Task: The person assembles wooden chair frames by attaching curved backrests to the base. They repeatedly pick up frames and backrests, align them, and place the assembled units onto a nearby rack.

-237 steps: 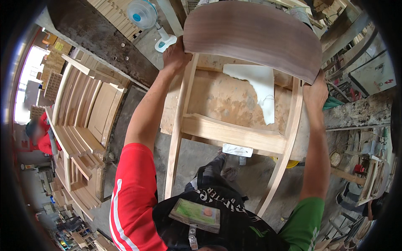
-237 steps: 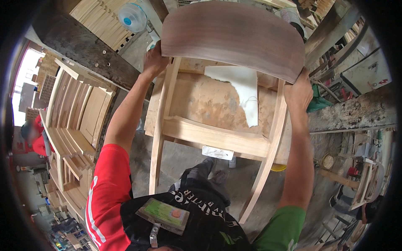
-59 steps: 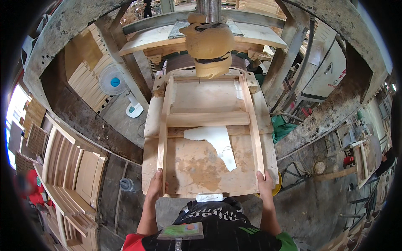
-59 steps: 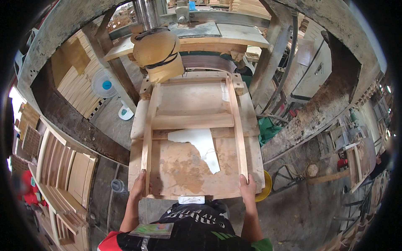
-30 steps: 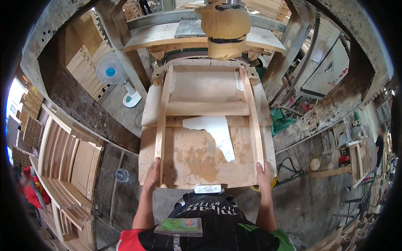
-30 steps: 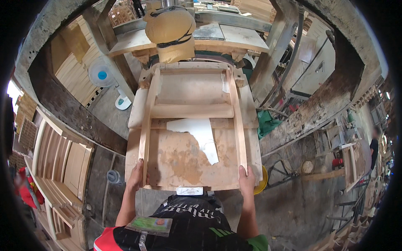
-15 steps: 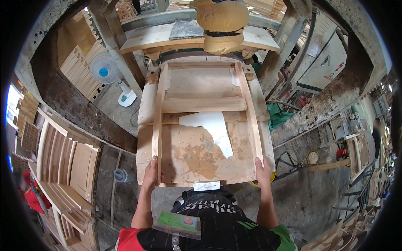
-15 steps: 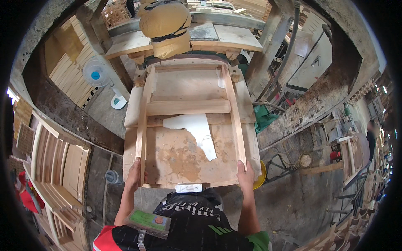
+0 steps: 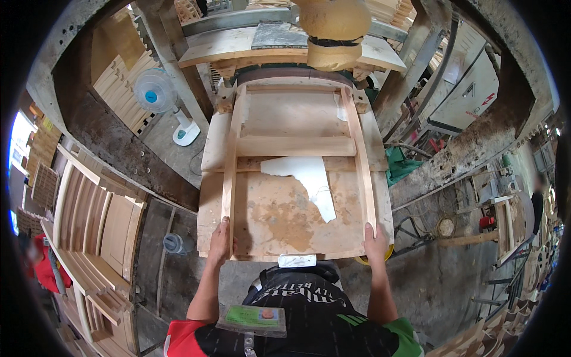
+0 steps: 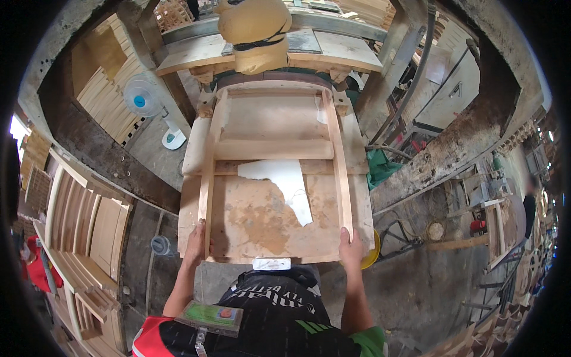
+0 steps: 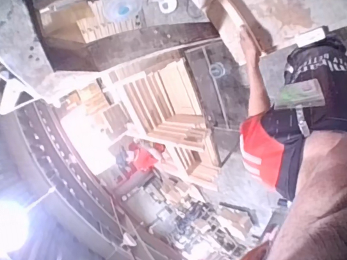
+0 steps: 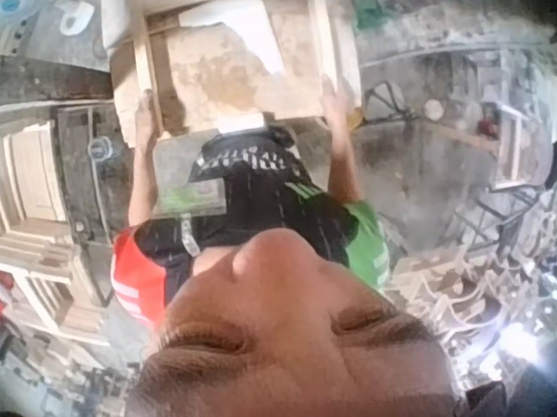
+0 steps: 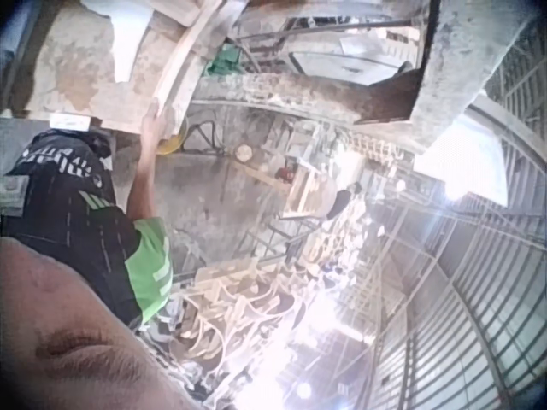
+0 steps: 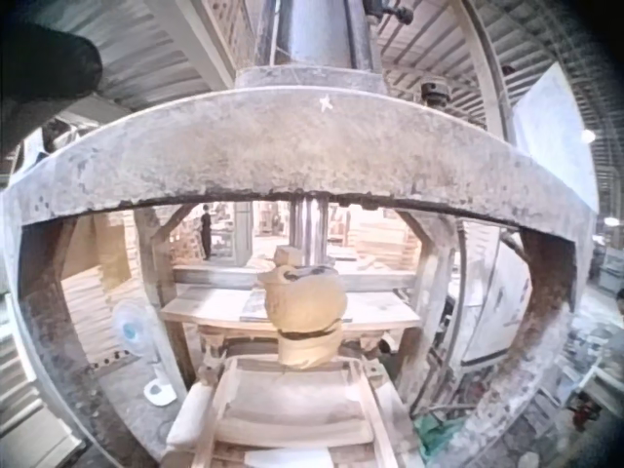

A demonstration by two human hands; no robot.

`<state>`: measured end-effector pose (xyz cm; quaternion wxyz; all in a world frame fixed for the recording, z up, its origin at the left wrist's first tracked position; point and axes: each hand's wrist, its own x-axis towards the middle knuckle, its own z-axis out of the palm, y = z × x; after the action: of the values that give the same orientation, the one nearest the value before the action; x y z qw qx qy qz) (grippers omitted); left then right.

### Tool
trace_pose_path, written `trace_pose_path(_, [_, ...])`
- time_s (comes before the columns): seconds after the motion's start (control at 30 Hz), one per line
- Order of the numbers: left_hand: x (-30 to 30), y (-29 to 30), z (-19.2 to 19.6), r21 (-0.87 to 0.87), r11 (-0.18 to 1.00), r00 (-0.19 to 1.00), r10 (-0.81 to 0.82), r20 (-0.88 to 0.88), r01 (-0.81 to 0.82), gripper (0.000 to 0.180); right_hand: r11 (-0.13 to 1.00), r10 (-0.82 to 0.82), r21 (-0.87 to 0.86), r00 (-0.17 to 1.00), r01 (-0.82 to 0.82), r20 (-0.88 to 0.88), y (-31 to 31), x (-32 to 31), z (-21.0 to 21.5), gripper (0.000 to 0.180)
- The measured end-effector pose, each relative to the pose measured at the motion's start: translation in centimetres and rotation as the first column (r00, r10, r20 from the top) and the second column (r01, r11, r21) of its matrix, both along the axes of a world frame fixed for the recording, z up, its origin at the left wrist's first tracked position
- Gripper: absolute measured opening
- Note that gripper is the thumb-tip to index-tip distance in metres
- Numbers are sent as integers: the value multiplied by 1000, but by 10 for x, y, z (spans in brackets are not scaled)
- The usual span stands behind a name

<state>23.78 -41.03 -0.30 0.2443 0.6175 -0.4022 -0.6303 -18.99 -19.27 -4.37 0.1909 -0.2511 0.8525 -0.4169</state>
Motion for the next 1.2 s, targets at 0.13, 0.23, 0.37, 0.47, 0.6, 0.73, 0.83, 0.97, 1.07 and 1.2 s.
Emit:
trace_pose_path(0.13, [7,4,-3,-4,1000,999,19,50,-19,67,997,-5,82,991,-6,137,-12,11,11,47])
trace_pose_path(0.23, [5,1,-3,-4,1000,998,9,55,-9,66,993,-9,119,979,-16,205,-12,9,20,51])
trace_pose_path(0.37, [2,1,0,29,1000,1000,9,23,-9,67,994,-28,107,955,-4,294,-10,8,28,53])
trace_pose_path(0.47, [4,0,1,38,999,1000,6,25,-7,66,995,-25,103,933,-13,360,-9,7,35,53])
trace_pose_path(0.6, [8,-2,-1,59,998,1000,1,21,-2,66,998,-10,59,895,-19,446,-10,7,45,51])
trace_pose_path(0.73, [7,-2,-1,77,997,1000,12,-3,-12,65,1000,15,11,787,-27,617,-9,-1,48,50])
trace_pose_path(0.83, [10,-2,-2,67,998,1000,-5,-25,7,65,996,78,-81,606,-23,792,-6,-15,46,51])
trace_pose_path(0.97, [4,-3,1,35,999,1000,-7,-12,7,66,984,104,-163,530,66,842,-4,-18,35,46])
trace_pose_path(1.07, [7,-3,1,47,999,1000,7,-23,-6,66,979,117,-187,529,80,841,-6,-13,34,42])
trace_pose_path(1.2, [9,-3,4,51,998,999,-34,-40,36,66,975,108,-197,554,102,825,-5,-12,29,40])
